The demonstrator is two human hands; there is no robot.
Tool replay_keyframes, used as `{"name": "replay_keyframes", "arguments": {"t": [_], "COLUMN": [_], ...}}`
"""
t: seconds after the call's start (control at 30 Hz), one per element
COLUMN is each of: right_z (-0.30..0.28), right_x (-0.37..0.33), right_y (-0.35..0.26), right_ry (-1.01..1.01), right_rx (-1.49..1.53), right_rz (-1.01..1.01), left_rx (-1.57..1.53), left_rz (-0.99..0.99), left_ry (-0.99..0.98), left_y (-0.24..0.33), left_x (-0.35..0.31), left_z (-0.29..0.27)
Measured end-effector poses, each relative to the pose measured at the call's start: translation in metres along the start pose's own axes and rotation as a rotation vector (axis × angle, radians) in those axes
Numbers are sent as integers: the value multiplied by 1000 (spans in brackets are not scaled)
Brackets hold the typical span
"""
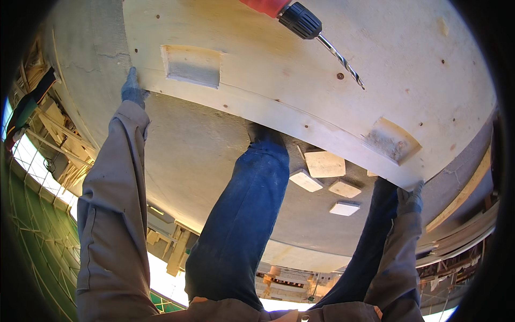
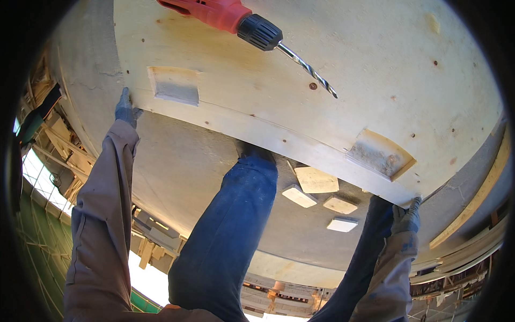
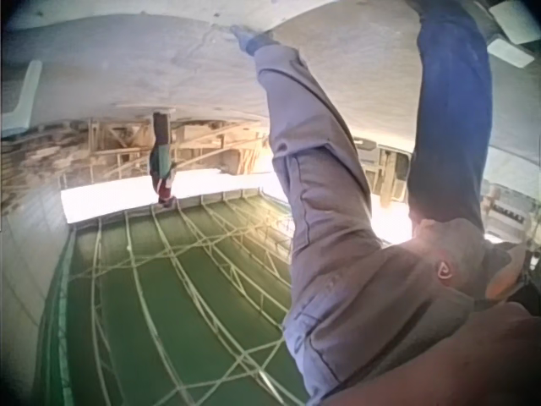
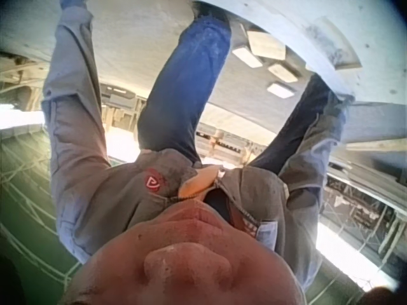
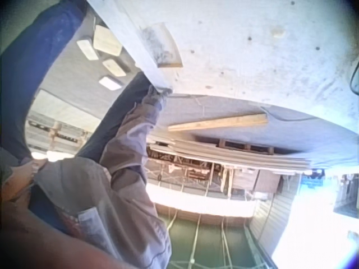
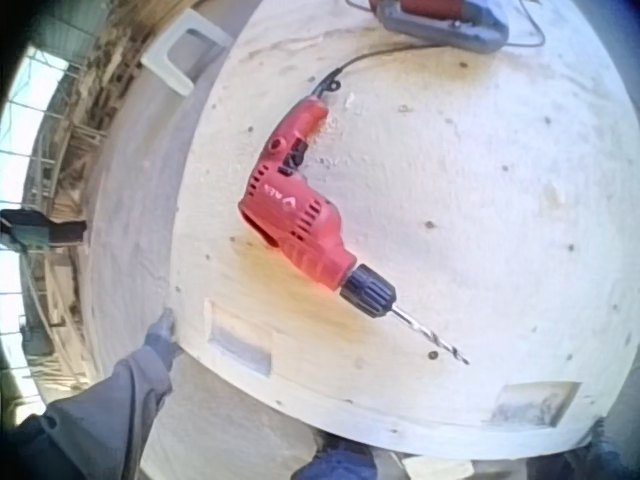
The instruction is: The person uses a jigsaw to cut a rectangular hole in a large wooden board. After completing the cut, they remove the cutout piece and flip the board over to inspect the underside.
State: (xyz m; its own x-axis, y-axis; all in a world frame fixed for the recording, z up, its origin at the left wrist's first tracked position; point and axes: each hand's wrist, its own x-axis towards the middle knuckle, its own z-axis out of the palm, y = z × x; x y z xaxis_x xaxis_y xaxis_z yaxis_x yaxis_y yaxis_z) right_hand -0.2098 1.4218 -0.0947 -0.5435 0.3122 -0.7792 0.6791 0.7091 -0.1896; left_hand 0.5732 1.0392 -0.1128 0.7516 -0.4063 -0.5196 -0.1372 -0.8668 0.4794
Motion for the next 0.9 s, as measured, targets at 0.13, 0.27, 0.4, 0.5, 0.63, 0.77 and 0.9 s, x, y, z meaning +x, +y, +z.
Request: {"name": "replay_keyframes", "arguments": {"t": [0.13,0.27,0.4,0.5,0.63,0.77,0.9], "right_z": [6,13,11,-9,16,1,-8], "right_x": [-11,-15,-15,-4,-36,-19,-8], "right_y": [3,6,0,-3,-10,-7,-2], "right_ry": [-25,-26,1,-70,24,34,-99], "right_rx": [94,231,166,103,16,31,-22], "right_rz": [-27,82,158,160,112,131,45], "left_rx": [-92,-114,-148,-91,-72,-75,-125], "left_rz": [47,72,7,-42,-143,-235,-172], "left_ry": [-56,-123,-125,-247,-327,-318,-383], "left_y": [-10,-24,-31,-20,-8,7,1], "left_x": [0,17,34,33,27,1,2], "left_z": [-2,-15,-24,-26,-29,-13,-19]}}
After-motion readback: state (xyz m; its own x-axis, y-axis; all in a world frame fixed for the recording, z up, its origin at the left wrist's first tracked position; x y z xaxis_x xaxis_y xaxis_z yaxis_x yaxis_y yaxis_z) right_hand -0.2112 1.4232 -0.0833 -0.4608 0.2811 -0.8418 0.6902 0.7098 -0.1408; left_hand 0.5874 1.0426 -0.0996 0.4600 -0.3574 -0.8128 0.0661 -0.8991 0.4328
